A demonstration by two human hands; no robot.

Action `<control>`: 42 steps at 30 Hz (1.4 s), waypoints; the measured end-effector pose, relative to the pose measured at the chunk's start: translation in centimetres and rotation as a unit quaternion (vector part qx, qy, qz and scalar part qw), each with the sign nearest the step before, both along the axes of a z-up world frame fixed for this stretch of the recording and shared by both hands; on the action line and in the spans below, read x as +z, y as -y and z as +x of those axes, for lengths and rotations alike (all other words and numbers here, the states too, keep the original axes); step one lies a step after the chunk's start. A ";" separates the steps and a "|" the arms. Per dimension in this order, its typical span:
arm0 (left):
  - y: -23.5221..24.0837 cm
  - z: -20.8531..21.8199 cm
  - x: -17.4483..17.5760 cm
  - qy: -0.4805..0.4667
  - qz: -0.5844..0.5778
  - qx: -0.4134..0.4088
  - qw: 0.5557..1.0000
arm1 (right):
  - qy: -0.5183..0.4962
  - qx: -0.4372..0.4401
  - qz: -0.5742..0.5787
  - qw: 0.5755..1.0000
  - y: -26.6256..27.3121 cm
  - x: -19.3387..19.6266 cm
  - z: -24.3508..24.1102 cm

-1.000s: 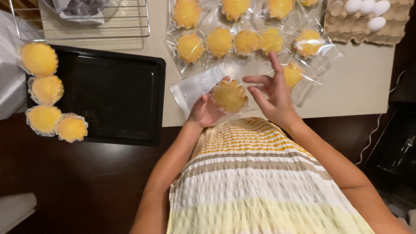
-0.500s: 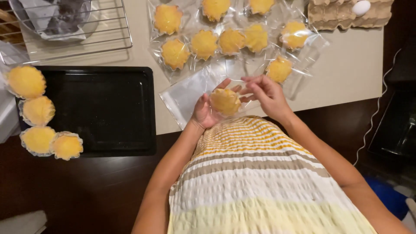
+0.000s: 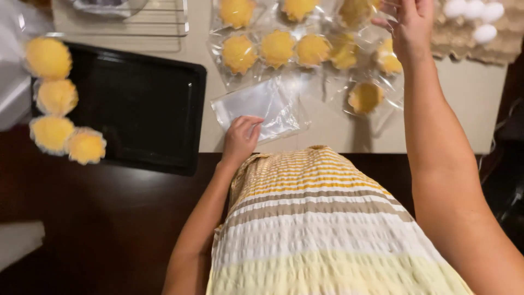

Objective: The recorder packages small baked flower-shaped cakes into individual plastic bags on a kitchen counter.

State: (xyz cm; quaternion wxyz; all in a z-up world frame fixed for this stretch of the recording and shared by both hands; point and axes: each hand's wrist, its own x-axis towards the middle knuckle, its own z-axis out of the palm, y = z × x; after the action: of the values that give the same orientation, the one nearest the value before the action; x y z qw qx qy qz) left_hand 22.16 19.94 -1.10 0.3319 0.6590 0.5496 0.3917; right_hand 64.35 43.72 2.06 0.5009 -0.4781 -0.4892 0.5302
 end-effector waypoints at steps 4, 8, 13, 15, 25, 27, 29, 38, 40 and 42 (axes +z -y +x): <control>2.4 -3.4 -0.9 -0.025 0.001 0.106 0.994 | -0.043 0.029 -0.040 0.998 -3.5 -8.0 5.0; 3.9 -6.4 0.1 -0.051 0.016 0.191 0.980 | 0.073 0.005 -0.044 0.996 -5.7 -11.8 9.5; 5.7 -8.9 0.9 -0.048 0.023 0.261 0.964 | 0.305 -0.062 0.107 0.944 -1.4 -9.9 8.2; 5.7 -8.5 0.8 -0.076 0.040 0.227 0.970 | 0.343 -0.038 0.258 0.902 4.5 -3.7 2.1; 2.2 -2.5 -5.1 -0.172 0.078 -0.021 0.982 | 0.480 0.206 0.092 0.848 19.5 -4.0 -17.1; 2.2 -2.2 -7.1 -0.119 0.052 0.028 0.991 | 0.485 0.171 0.087 0.853 19.4 -4.2 -18.3; 2.3 -2.3 -7.6 -0.108 0.044 0.040 0.992 | 0.473 0.159 0.067 0.864 18.9 -6.0 -18.5; 2.4 -2.9 -7.1 -0.064 0.075 0.056 0.994 | 0.321 0.105 -0.161 0.927 16.5 -7.3 -20.2; 2.5 -2.9 -7.1 -0.068 0.084 0.058 0.992 | 0.273 0.104 -0.226 0.930 16.3 -9.0 -19.5; 2.6 -2.9 -7.1 -0.065 0.107 0.065 0.990 | 0.229 0.102 -0.223 0.942 16.2 -11.2 -18.5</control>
State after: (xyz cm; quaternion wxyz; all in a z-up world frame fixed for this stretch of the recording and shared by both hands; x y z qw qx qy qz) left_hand 19.24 17.29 -8.23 0.1966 0.6779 0.5665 0.4254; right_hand 45.90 27.52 -9.16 0.1990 -0.6336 -0.5066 0.5499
